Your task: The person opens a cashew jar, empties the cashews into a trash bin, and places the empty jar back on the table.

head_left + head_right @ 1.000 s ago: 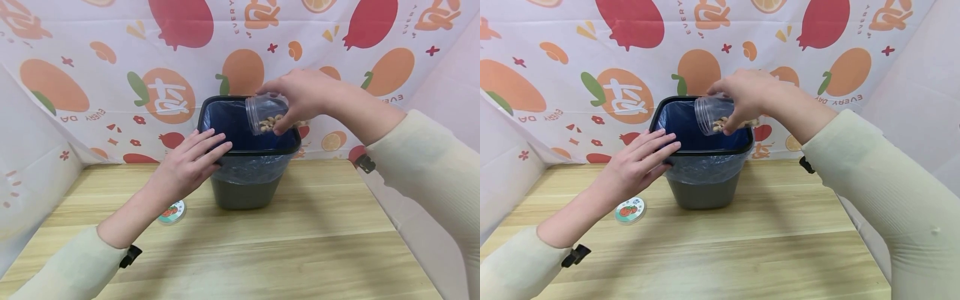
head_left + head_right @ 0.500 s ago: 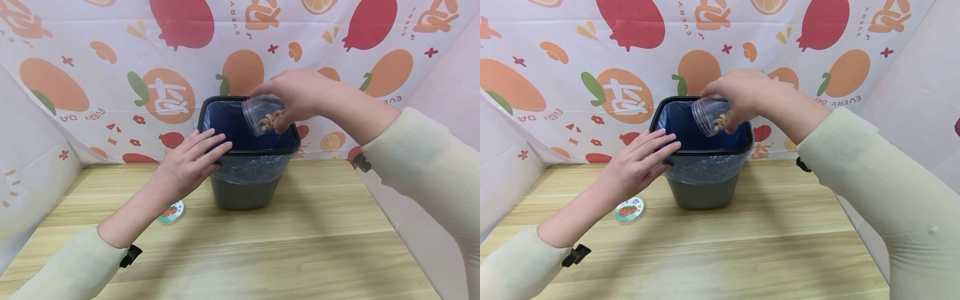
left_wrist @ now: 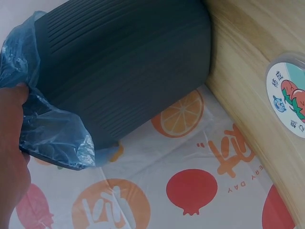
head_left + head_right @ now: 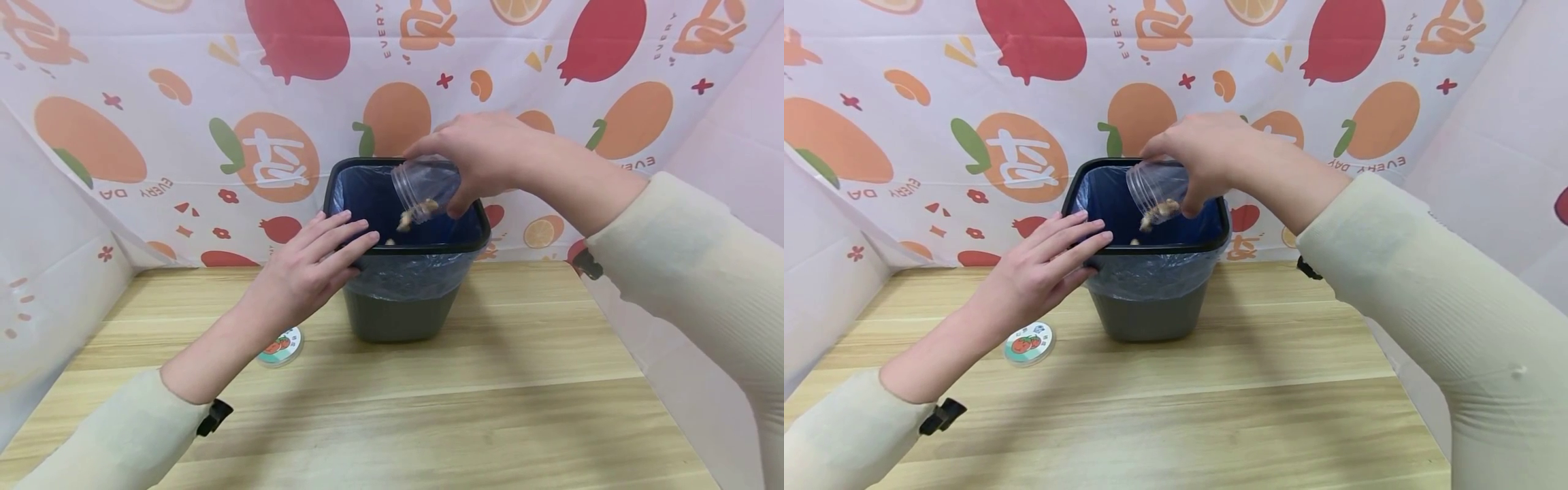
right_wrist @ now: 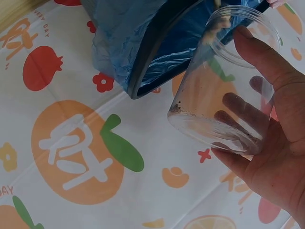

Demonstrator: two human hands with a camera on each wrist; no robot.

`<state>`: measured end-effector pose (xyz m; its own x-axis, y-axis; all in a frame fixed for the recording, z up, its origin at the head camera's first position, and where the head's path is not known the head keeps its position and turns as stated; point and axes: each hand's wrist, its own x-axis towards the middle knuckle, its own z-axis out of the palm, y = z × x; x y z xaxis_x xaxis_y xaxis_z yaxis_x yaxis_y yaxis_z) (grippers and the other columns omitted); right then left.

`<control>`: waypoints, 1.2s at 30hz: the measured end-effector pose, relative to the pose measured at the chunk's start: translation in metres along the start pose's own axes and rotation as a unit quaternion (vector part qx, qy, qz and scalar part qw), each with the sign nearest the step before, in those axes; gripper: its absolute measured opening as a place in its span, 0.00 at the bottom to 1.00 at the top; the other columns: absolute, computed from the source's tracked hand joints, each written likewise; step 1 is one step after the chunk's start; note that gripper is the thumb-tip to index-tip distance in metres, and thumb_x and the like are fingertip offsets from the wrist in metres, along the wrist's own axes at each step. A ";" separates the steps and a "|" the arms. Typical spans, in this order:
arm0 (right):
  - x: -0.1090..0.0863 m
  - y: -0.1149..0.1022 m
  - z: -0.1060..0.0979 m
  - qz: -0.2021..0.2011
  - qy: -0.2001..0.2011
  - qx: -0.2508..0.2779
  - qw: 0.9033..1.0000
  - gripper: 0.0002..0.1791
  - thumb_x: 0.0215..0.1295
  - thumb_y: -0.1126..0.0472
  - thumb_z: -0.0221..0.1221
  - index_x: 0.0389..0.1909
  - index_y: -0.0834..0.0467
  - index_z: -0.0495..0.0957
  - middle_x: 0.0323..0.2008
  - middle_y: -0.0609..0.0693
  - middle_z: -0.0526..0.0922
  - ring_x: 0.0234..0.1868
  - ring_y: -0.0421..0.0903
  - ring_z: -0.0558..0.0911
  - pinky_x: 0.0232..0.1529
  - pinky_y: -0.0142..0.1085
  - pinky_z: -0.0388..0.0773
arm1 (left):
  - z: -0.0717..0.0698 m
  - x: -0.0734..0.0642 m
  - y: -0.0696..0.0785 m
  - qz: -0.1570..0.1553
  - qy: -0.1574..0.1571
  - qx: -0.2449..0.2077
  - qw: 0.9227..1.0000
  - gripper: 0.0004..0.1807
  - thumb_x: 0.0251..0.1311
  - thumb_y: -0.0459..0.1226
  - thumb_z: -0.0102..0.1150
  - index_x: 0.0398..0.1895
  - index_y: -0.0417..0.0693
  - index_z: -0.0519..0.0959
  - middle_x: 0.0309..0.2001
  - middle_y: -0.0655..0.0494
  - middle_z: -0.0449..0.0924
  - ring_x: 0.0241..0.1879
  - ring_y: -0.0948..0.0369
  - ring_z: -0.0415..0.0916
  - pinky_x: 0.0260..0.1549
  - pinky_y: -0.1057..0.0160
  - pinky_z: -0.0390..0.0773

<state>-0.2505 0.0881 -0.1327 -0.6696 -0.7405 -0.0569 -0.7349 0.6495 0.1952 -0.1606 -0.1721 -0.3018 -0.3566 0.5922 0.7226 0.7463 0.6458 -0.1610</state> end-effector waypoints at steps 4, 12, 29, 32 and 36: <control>0.000 -0.001 -0.001 -0.003 0.002 -0.003 1.000 0.50 0.44 0.45 0.78 0.71 0.37 0.66 0.62 0.50 0.78 0.57 0.55 0.76 0.45 0.56 0.79 | 0.000 0.000 0.000 0.001 0.001 -0.001 1.000 0.36 0.53 0.30 0.73 0.68 0.49 0.73 0.63 0.45 0.77 0.68 0.45 0.69 0.66 0.40 0.67; -0.001 -0.002 -0.001 -0.004 0.005 -0.004 1.000 0.51 0.43 0.46 0.79 0.71 0.37 0.67 0.62 0.51 0.78 0.58 0.56 0.76 0.45 0.56 0.80 | 0.000 0.001 0.000 0.000 0.002 0.000 1.000 0.36 0.54 0.30 0.73 0.68 0.49 0.74 0.63 0.45 0.77 0.68 0.46 0.69 0.66 0.40 0.67; -0.018 0.018 0.008 0.012 0.032 0.070 0.997 0.53 0.47 0.40 0.76 0.74 0.40 0.63 0.68 0.49 0.73 0.66 0.54 0.72 0.58 0.58 0.73 | 0.002 0.003 0.001 0.004 0.014 -0.003 1.000 0.37 0.51 0.29 0.74 0.68 0.49 0.74 0.62 0.45 0.78 0.68 0.46 0.69 0.64 0.40 0.69; -0.024 0.025 0.014 0.017 0.049 0.109 0.993 0.53 0.47 0.40 0.76 0.75 0.41 0.62 0.66 0.50 0.75 0.65 0.52 0.73 0.60 0.57 0.72 | 0.002 0.003 0.002 0.004 0.013 -0.001 1.000 0.37 0.51 0.29 0.74 0.67 0.48 0.74 0.62 0.45 0.78 0.68 0.46 0.69 0.64 0.40 0.69; -0.034 0.035 0.022 0.028 0.068 0.174 0.982 0.54 0.46 0.38 0.75 0.75 0.39 0.61 0.66 0.50 0.75 0.66 0.50 0.72 0.62 0.55 0.72 | 0.001 0.002 0.002 0.004 0.014 0.002 1.000 0.37 0.51 0.29 0.74 0.67 0.48 0.74 0.61 0.44 0.78 0.67 0.46 0.69 0.64 0.39 0.69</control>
<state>-0.2563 0.1398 -0.1455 -0.7068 -0.7029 0.0797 -0.7054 0.6920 -0.1534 -0.1601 -0.1693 -0.3012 -0.3347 0.5838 0.7397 0.7471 0.6428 -0.1692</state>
